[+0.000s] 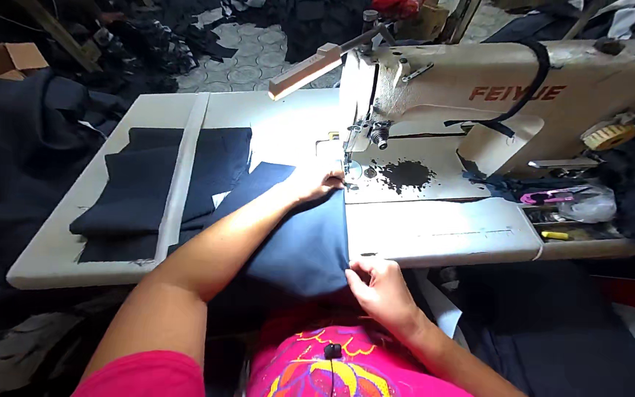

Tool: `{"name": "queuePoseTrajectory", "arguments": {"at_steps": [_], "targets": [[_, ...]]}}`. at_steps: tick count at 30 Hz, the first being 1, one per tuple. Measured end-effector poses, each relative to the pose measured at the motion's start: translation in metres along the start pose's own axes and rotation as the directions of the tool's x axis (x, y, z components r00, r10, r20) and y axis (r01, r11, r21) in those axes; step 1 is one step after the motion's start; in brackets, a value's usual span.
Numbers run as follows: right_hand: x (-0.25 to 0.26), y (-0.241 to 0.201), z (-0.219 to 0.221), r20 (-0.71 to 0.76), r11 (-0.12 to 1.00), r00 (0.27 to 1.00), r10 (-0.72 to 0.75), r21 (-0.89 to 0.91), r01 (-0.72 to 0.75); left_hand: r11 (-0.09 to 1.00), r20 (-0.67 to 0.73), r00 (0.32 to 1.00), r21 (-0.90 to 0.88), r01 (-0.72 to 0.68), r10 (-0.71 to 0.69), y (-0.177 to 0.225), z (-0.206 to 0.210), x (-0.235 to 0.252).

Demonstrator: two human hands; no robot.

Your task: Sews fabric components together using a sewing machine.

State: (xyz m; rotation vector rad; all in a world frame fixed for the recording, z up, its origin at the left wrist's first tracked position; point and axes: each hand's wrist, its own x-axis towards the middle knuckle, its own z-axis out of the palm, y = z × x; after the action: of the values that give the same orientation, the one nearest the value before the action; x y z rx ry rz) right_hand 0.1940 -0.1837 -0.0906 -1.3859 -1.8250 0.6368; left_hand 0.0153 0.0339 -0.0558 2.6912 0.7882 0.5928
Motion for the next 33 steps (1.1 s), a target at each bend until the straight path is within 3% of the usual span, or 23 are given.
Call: {"name": "queuePoseTrajectory", "arguments": {"at_steps": [3, 6, 10, 14, 16, 18, 21, 25, 27, 29, 31, 33], "targets": [[-0.012, 0.009, -0.002, -0.046, 0.998, 0.997, 0.065, 0.029, -0.064, 1.0, -0.109, 0.994, 0.018, -0.007, 0.009, 0.007, 0.014, 0.005], [-0.013, 0.018, -0.002, -0.039, 0.998, 0.999, 0.021, 0.066, -0.018, 0.991, -0.221, 0.973, 0.124, -0.046, 0.073, 0.02, 0.021, 0.001], [-0.012, 0.019, 0.0, -0.06, 0.996, 0.998, -0.026, 0.078, 0.031, 0.979, -0.096, 0.991, 0.171, 0.111, -0.096, 0.041, 0.027, -0.006], [-0.012, 0.021, 0.0, -0.056, 0.992, 0.998, -0.018, 0.125, 0.025, 0.941, 0.003, 0.967, 0.231, 0.246, -0.254, 0.073, 0.027, -0.026], [-0.013, 0.021, 0.0, -0.051, 0.992, 0.998, -0.022, 0.126, 0.029, 0.912, 0.009, 0.932, 0.21, 0.351, -0.361, 0.082, 0.037, -0.038], [-0.013, 0.021, -0.001, -0.046, 0.993, 0.998, -0.038, 0.111, 0.043, 0.904, -0.056, 0.926, 0.202, 0.378, -0.374, 0.08, 0.047, -0.046], [-0.01, 0.018, -0.006, -0.032, 0.997, 0.997, -0.071, -0.006, 0.071, 0.905, -0.075, 0.922, 0.176, 0.386, -0.379, 0.079, 0.049, -0.047], [0.024, 0.012, -0.028, -0.092, 0.945, 0.968, -0.234, -0.254, 0.205, 0.912, -0.039, 0.927, 0.169, 0.374, -0.373, 0.084, 0.048, -0.048], [0.061, 0.018, -0.041, -0.003, 0.911, 0.945, -0.328, -0.265, 0.315, 0.924, -0.047, 0.938, 0.164, 0.346, -0.343, 0.086, 0.051, -0.051], [0.1, 0.034, -0.047, 0.191, 0.879, 0.915, -0.356, -0.264, 0.398, 0.932, -0.072, 0.946, 0.16, 0.324, -0.316, 0.086, 0.054, -0.053], [0.128, 0.044, -0.049, 0.349, 0.838, 0.911, -0.219, -0.41, 0.359, 0.932, -0.054, 0.946, 0.164, 0.324, -0.32, 0.085, 0.052, -0.052], [0.14, 0.041, -0.051, 0.32, 0.78, 0.947, -0.021, -0.588, 0.215, 0.93, -0.04, 0.944, 0.163, 0.33, -0.328, 0.082, 0.05, -0.049]]}}
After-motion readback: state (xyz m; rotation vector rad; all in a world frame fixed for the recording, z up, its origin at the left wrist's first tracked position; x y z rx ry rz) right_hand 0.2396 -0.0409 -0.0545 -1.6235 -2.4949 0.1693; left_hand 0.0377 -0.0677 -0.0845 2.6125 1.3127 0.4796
